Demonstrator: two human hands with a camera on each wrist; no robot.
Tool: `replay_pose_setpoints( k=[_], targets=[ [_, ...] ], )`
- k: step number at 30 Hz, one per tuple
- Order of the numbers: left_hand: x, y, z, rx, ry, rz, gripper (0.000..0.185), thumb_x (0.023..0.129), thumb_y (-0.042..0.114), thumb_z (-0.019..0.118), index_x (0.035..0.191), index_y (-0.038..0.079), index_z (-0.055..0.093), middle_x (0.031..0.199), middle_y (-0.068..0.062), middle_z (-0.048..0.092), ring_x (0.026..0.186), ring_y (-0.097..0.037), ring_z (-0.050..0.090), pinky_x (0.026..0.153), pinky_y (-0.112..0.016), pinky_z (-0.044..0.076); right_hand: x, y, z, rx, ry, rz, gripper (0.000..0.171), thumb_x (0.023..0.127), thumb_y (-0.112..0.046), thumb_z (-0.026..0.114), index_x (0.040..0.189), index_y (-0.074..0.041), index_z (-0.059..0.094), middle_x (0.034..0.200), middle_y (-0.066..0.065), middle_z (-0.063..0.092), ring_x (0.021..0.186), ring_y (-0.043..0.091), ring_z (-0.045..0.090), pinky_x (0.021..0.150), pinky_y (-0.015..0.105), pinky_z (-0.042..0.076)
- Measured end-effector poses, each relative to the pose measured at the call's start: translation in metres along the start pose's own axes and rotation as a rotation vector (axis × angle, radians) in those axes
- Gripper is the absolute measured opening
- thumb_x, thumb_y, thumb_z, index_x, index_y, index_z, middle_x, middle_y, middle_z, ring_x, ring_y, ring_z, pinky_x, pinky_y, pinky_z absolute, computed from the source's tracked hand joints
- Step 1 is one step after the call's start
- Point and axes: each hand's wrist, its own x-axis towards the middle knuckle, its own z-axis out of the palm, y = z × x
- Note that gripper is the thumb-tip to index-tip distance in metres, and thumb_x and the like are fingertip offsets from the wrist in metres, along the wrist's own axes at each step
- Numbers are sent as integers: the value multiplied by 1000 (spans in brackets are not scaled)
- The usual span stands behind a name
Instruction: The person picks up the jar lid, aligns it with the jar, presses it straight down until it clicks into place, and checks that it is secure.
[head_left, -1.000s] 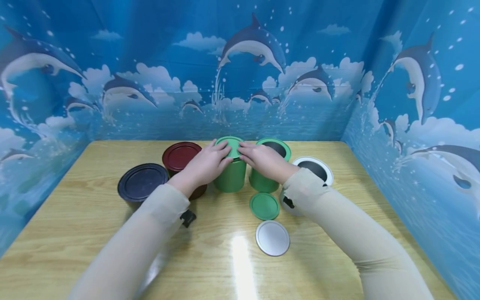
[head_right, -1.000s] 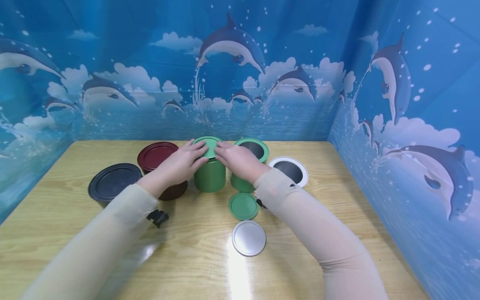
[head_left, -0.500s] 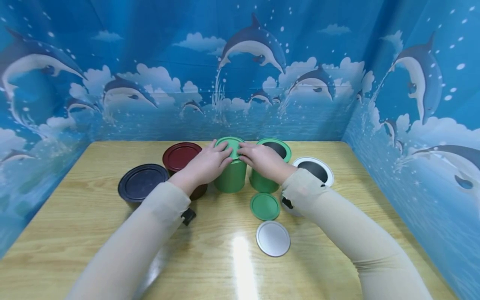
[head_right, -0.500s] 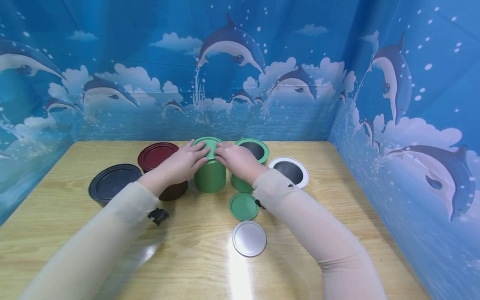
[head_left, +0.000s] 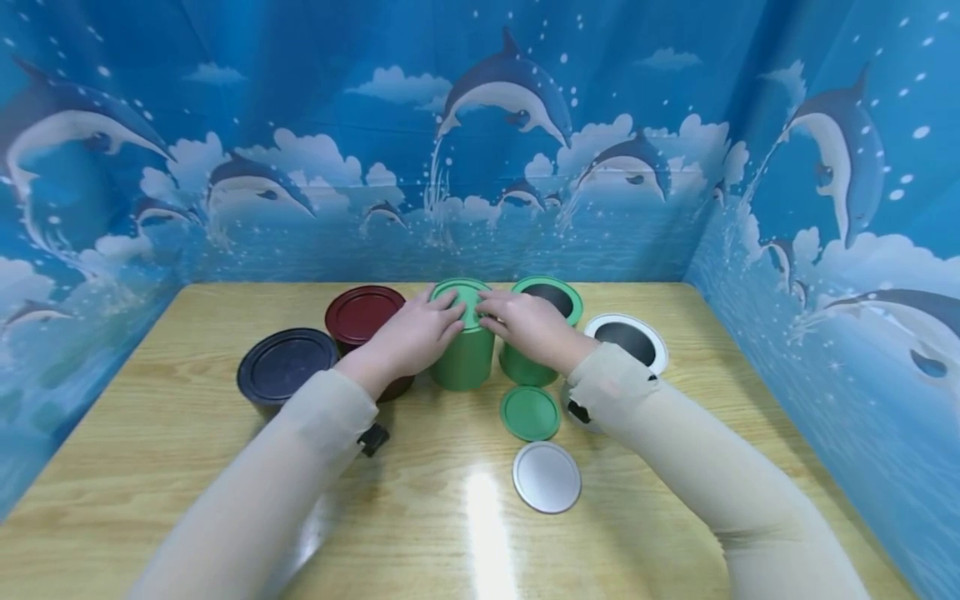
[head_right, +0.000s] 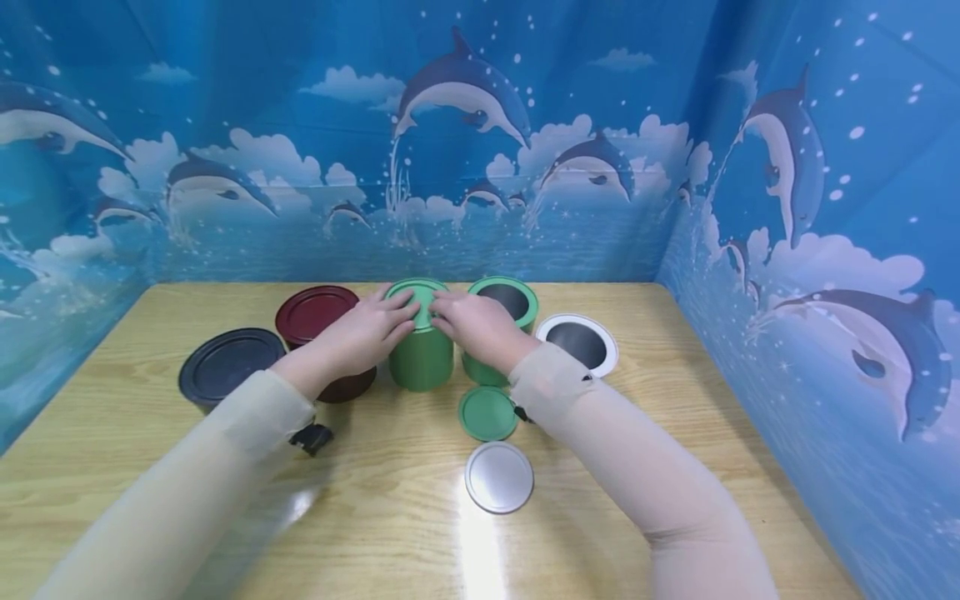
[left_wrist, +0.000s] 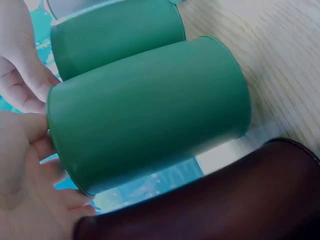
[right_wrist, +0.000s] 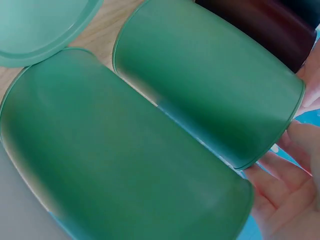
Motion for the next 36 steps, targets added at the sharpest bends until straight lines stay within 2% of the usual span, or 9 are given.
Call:
replay_pose_setpoints(
  k=[4,7,9,12,15,25,36],
  targets=[
    [-7,4,-5,-14,37,19,46,100,34,43,141,13,43,146,-14,34,135,-36,25,106,-52,27,-7,-3,-3,9,-5,-15,34,96,-24,53,126,-9,59,139,9,46,115,22,55,90,33,48],
    [-9,5,-10,-39,59,20,48,98,34,47,141,13,43,146,-16,33,134,-33,29,105,-50,29,-8,-5,-5,5,-6,-25,36,96,-26,53,127,-9,58,139,10,46,115,22,55,89,33,48],
    [-9,4,-12,-47,31,12,52,98,36,45,145,14,37,150,-17,24,137,-32,24,106,-51,26,-7,-6,-5,5,-12,-23,37,96,-27,53,129,-9,57,140,10,45,116,23,54,90,34,48],
    [-7,2,-11,-37,-55,-4,56,100,41,37,149,16,25,155,-15,10,141,-31,9,109,-52,17,-4,-6,-5,4,-43,-3,42,97,-30,52,133,-10,53,143,10,41,120,23,51,93,35,46],
    [-5,0,-9,-21,-118,-7,57,101,42,30,150,16,18,155,-14,4,141,-29,1,110,-53,12,-1,-7,-5,0,-78,12,46,97,-32,50,137,-10,48,145,10,37,124,24,46,96,36,43],
    [-5,0,-7,42,-142,-2,56,102,42,25,150,15,15,155,-13,1,142,-27,-2,111,-51,12,2,-7,-4,15,-126,12,50,98,-35,48,140,-10,43,148,11,32,129,25,40,100,38,40],
    [-4,2,-5,92,-167,-20,58,101,45,20,150,16,9,155,-11,-6,141,-25,-6,112,-49,9,1,-7,-3,47,-124,7,51,97,-34,49,141,-9,42,148,12,31,130,26,39,101,38,39]
  ],
)
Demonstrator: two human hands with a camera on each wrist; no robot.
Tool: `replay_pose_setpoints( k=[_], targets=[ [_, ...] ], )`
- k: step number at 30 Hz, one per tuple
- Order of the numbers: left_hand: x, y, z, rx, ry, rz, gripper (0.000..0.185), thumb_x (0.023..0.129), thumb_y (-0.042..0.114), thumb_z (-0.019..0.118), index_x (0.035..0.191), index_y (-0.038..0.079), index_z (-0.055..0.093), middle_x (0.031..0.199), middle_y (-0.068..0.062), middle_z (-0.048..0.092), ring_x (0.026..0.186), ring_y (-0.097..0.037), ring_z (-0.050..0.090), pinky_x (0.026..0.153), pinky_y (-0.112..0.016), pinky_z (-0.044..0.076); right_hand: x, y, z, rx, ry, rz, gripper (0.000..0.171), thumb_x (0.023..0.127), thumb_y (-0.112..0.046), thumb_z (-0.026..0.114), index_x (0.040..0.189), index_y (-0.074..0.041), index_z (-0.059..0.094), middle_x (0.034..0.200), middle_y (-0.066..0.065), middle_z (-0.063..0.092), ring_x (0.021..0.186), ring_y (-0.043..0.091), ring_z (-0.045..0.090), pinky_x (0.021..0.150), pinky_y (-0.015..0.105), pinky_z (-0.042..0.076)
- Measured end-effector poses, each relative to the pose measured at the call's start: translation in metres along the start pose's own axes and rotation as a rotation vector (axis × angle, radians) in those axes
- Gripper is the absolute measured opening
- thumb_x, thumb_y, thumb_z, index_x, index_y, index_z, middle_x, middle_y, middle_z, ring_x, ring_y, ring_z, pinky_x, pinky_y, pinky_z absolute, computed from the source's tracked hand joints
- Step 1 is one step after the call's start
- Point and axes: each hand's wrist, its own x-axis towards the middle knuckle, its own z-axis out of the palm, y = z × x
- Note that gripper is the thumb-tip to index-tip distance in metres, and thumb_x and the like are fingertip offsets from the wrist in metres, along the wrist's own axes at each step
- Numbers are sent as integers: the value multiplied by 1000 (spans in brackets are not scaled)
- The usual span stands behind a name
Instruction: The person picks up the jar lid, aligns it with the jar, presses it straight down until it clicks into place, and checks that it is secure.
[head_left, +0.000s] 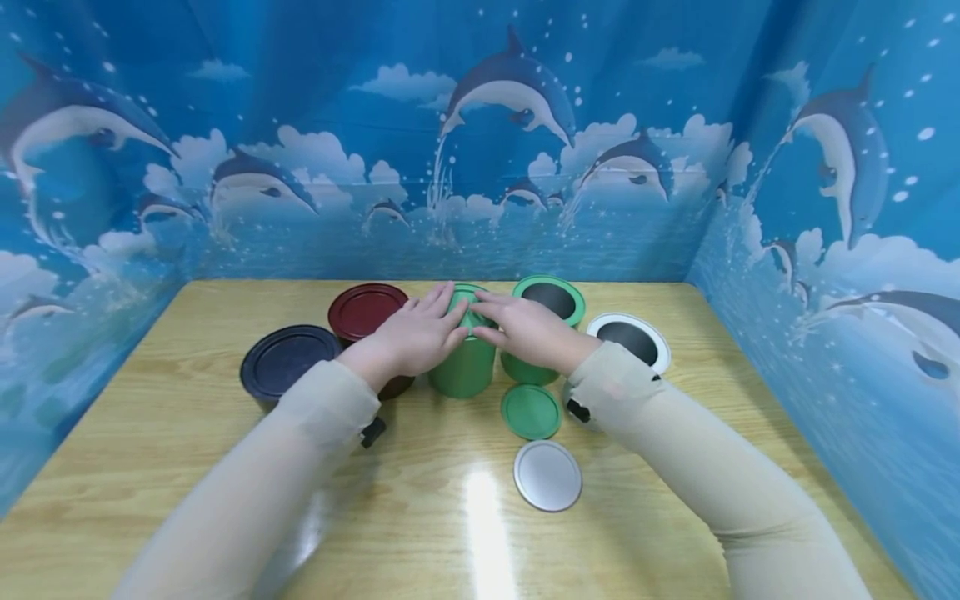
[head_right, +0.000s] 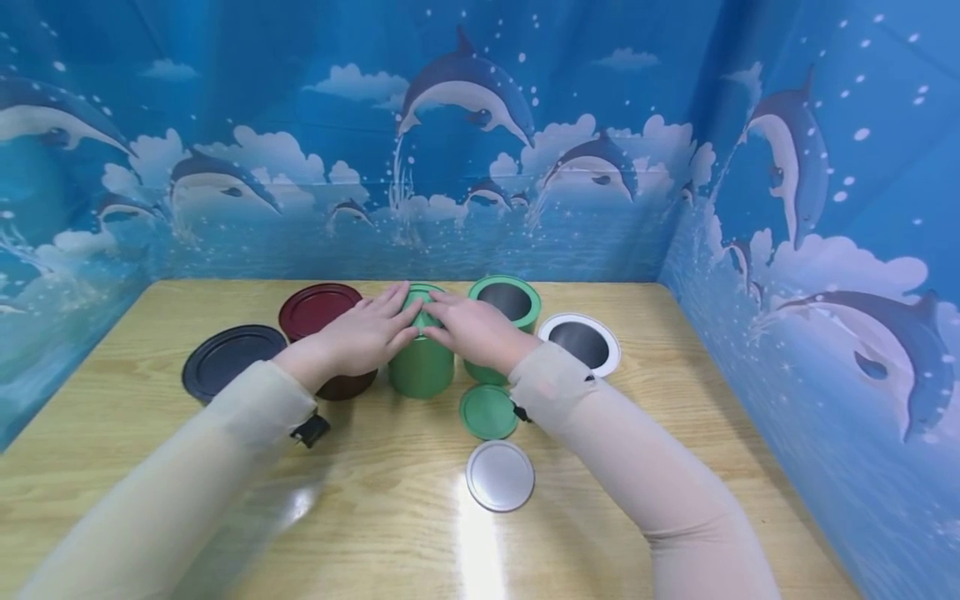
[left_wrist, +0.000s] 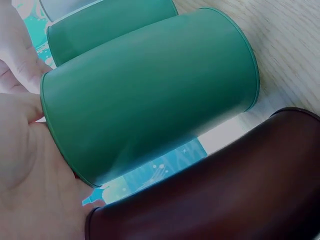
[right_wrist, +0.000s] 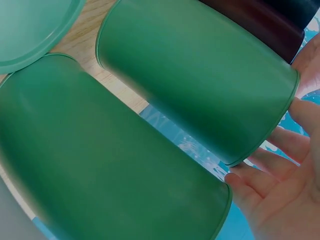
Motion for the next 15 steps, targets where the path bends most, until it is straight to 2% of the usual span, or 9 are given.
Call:
replay_pose_setpoints(
  k=[6,15],
  targets=[
    [1,1,-5,-9,-22,-9,58,101,45,21,150,16,9,155,-11,-6,141,-25,-6,112,-50,7,1,0,-1,25,-35,23,55,97,-36,48,143,-9,36,150,14,27,132,27,35,103,39,36],
    [3,0,-9,-38,-26,9,61,101,47,24,151,15,9,155,-9,-3,141,-25,-5,111,-53,7,7,-2,-1,-34,-148,19,59,102,-38,31,148,-4,16,154,16,9,141,25,10,112,39,17]
  ],
)
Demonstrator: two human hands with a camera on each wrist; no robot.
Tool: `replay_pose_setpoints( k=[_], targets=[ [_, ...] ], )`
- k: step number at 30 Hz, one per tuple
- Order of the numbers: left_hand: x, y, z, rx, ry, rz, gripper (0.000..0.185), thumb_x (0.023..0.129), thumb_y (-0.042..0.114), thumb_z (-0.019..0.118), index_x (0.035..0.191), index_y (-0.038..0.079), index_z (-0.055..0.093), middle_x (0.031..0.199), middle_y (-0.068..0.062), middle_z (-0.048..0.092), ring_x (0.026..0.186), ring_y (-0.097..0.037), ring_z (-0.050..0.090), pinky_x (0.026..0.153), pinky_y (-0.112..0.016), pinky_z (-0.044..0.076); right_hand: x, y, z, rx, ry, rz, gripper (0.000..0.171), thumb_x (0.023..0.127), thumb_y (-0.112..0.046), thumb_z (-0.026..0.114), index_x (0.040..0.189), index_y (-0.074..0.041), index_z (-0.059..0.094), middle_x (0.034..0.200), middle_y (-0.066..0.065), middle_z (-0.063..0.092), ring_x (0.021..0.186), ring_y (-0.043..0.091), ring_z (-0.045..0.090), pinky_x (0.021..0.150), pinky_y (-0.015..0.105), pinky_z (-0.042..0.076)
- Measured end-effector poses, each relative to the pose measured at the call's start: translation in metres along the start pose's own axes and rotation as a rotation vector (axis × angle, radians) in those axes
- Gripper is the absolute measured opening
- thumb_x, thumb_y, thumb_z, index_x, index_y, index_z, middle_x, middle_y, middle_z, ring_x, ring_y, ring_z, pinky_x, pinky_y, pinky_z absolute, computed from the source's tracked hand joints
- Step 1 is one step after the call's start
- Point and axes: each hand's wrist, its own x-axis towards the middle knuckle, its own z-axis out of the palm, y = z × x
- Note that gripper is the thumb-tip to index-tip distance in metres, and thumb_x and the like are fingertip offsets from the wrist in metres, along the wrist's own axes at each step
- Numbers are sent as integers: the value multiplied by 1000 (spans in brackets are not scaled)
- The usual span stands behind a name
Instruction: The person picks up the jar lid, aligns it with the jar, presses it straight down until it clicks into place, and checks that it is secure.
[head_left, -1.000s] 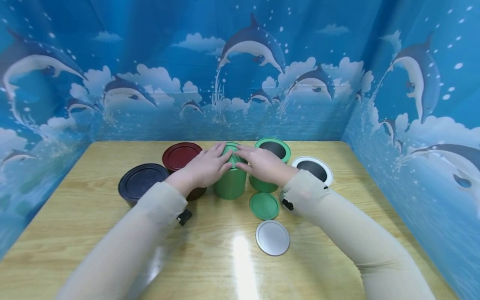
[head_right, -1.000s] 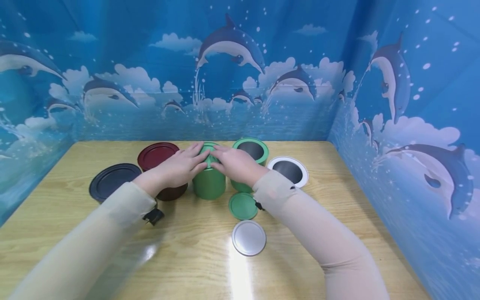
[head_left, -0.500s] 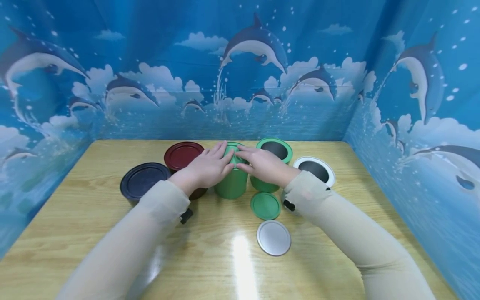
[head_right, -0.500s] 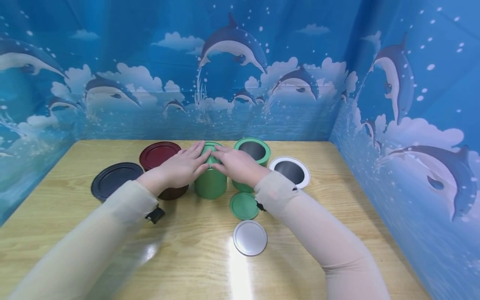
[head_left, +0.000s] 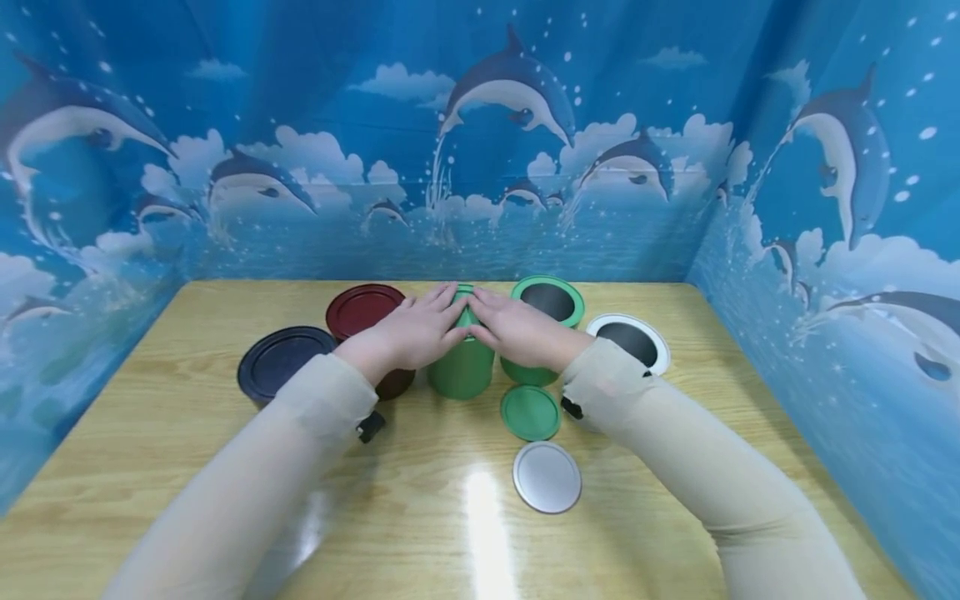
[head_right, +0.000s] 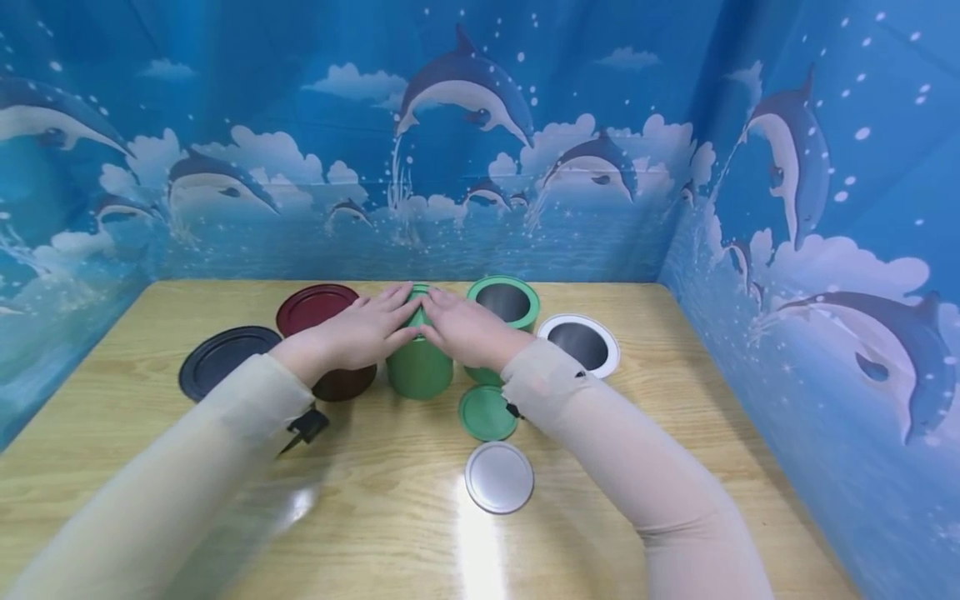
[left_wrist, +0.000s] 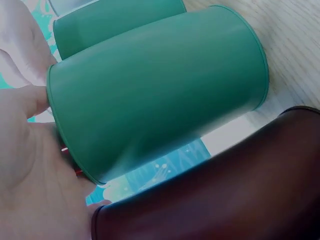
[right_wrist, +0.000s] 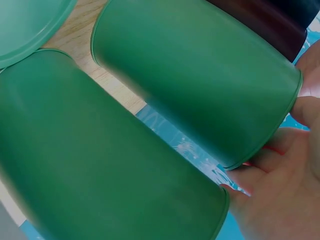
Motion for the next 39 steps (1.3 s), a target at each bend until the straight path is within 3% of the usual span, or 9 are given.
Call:
replay_pose_setpoints(
  k=[7,26,33,39],
  targets=[
    [1,-2,2,11,-9,8,61,101,47,23,150,14,9,156,-8,-2,141,-23,-4,111,-52,9,2,-1,1,-49,-22,9,59,102,-38,26,148,-4,14,154,14,5,141,24,4,113,42,13],
    [4,0,0,3,0,-6,62,100,49,28,150,14,15,156,-8,4,142,-23,3,111,-51,12,2,-1,1,-92,-32,12,57,103,-37,26,148,-2,16,154,15,10,141,25,7,113,39,13],
    [0,-2,8,89,43,-5,63,99,52,19,150,17,12,156,-9,3,141,-25,-1,111,-53,9,1,-1,4,-87,-16,33,56,103,-36,24,148,-5,16,155,12,8,141,23,4,113,41,14],
    [-4,-3,11,134,64,-13,75,94,61,25,150,13,12,155,-11,5,142,-26,2,111,-51,9,1,0,4,-77,-14,26,58,102,-38,26,148,-3,17,154,15,7,141,25,3,112,43,13]
  ],
)
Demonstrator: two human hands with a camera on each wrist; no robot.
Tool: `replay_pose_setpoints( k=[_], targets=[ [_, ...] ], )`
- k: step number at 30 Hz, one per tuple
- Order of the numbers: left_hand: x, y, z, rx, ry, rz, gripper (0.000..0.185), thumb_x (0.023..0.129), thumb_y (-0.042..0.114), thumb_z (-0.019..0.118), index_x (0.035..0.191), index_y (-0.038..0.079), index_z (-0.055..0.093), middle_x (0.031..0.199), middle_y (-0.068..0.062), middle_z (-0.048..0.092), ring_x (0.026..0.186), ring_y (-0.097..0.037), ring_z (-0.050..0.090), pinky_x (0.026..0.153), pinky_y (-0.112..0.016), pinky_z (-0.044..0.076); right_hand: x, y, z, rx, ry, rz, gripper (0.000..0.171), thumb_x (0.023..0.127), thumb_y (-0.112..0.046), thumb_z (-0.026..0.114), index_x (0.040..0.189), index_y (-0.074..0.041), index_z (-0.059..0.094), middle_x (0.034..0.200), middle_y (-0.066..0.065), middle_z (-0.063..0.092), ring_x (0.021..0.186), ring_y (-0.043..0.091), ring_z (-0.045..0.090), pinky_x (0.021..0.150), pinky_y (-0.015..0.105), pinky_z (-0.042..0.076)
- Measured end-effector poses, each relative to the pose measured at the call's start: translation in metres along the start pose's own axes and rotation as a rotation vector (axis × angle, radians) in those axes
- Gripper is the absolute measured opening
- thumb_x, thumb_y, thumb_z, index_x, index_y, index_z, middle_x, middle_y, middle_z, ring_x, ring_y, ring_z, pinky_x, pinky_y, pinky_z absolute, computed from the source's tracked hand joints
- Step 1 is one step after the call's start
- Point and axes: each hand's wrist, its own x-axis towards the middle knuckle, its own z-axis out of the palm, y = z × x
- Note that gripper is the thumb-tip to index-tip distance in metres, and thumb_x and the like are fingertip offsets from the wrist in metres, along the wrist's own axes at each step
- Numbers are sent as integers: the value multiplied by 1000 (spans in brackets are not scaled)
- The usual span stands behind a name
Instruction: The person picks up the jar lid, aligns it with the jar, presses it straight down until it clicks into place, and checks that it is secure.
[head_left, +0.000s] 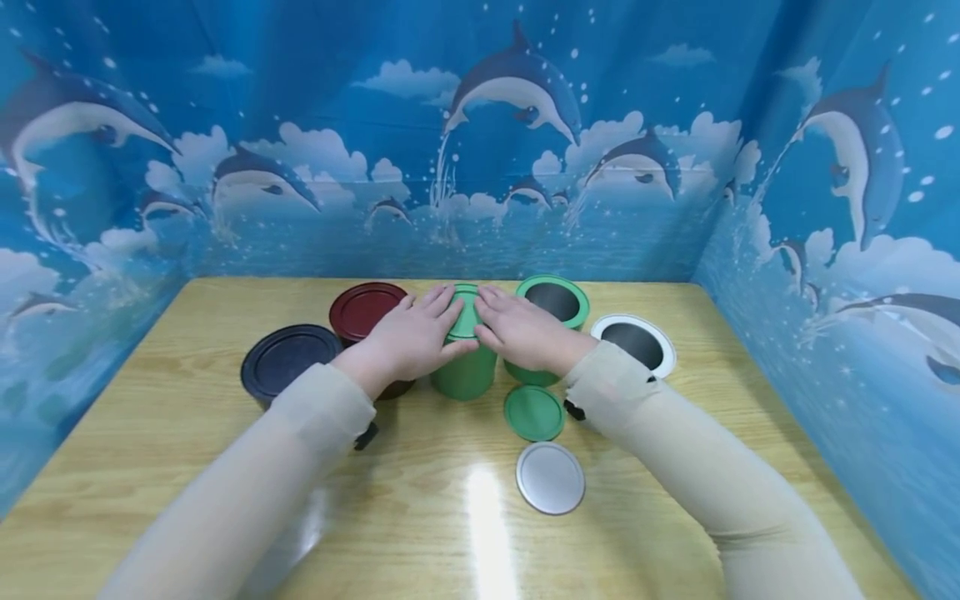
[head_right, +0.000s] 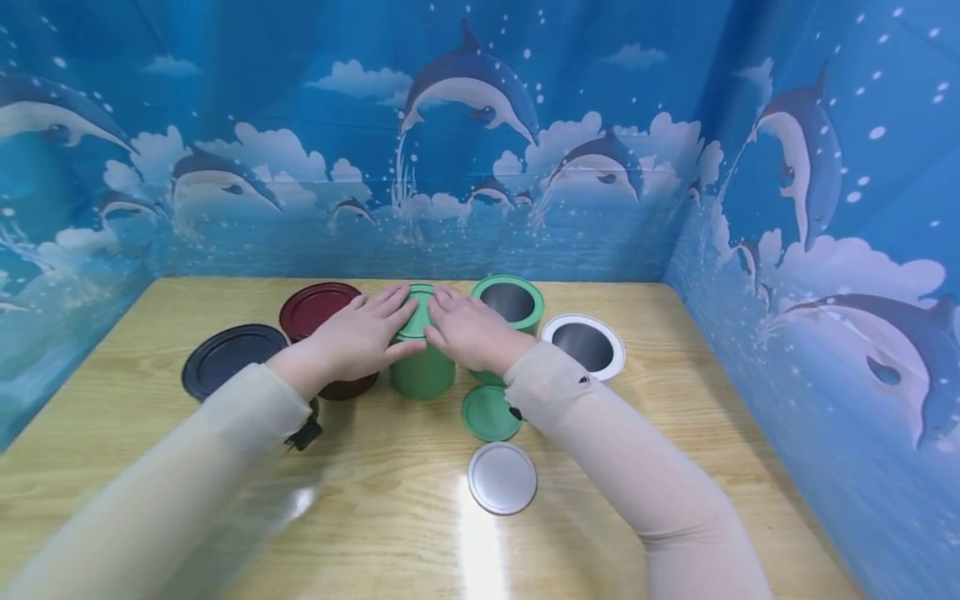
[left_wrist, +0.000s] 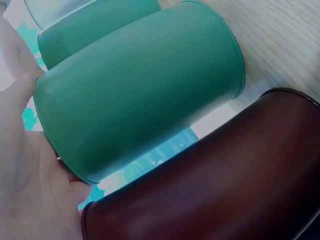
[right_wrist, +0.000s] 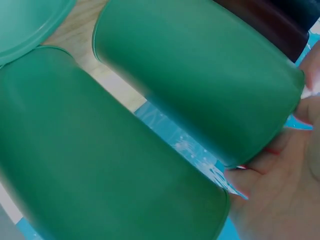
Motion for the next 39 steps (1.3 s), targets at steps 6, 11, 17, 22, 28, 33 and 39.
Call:
replay_pose_setpoints(
  k=[6,11,17,22,28,33,39],
  targets=[
    [-1,1,1,13,25,0,79,94,60,32,149,7,15,154,-14,8,141,-27,6,111,-49,13,-4,4,-3,-3,-31,-12,74,96,-56,31,149,-6,15,155,13,4,141,25,1,112,43,11],
    [-2,2,1,34,27,-10,79,94,60,31,149,6,16,154,-14,9,141,-27,6,112,-48,13,-3,4,-2,-52,-26,-41,77,94,-57,32,148,-4,16,154,14,5,141,25,2,112,44,13],
    [-2,1,3,37,40,-3,77,95,57,33,149,4,17,154,-15,11,141,-28,7,112,-48,12,0,3,0,-90,-13,-39,74,96,-55,30,148,-3,17,154,15,8,141,27,5,112,44,14],
    [-4,2,10,97,98,-22,77,95,58,31,148,4,20,153,-16,15,141,-29,12,111,-49,14,0,2,2,-104,1,-42,73,97,-54,29,148,-3,17,154,14,9,141,27,7,112,45,15],
    [-8,7,20,199,218,-44,76,95,57,33,145,0,28,149,-20,27,137,-31,24,109,-49,20,-1,3,4,-126,9,-25,73,96,-55,28,148,-5,19,154,12,11,141,25,8,111,48,15],
    [-9,9,18,165,224,-42,77,94,57,37,145,1,29,149,-20,26,138,-31,22,110,-49,19,-4,2,7,-166,51,-13,71,97,-54,28,147,-5,23,153,13,15,141,25,11,110,49,18],
    [-9,9,16,108,216,-31,77,93,54,44,145,0,29,149,-22,24,138,-33,21,110,-48,19,-9,1,9,-154,104,-15,67,98,-49,33,146,-3,26,152,14,19,140,26,15,109,48,21]
  ],
)
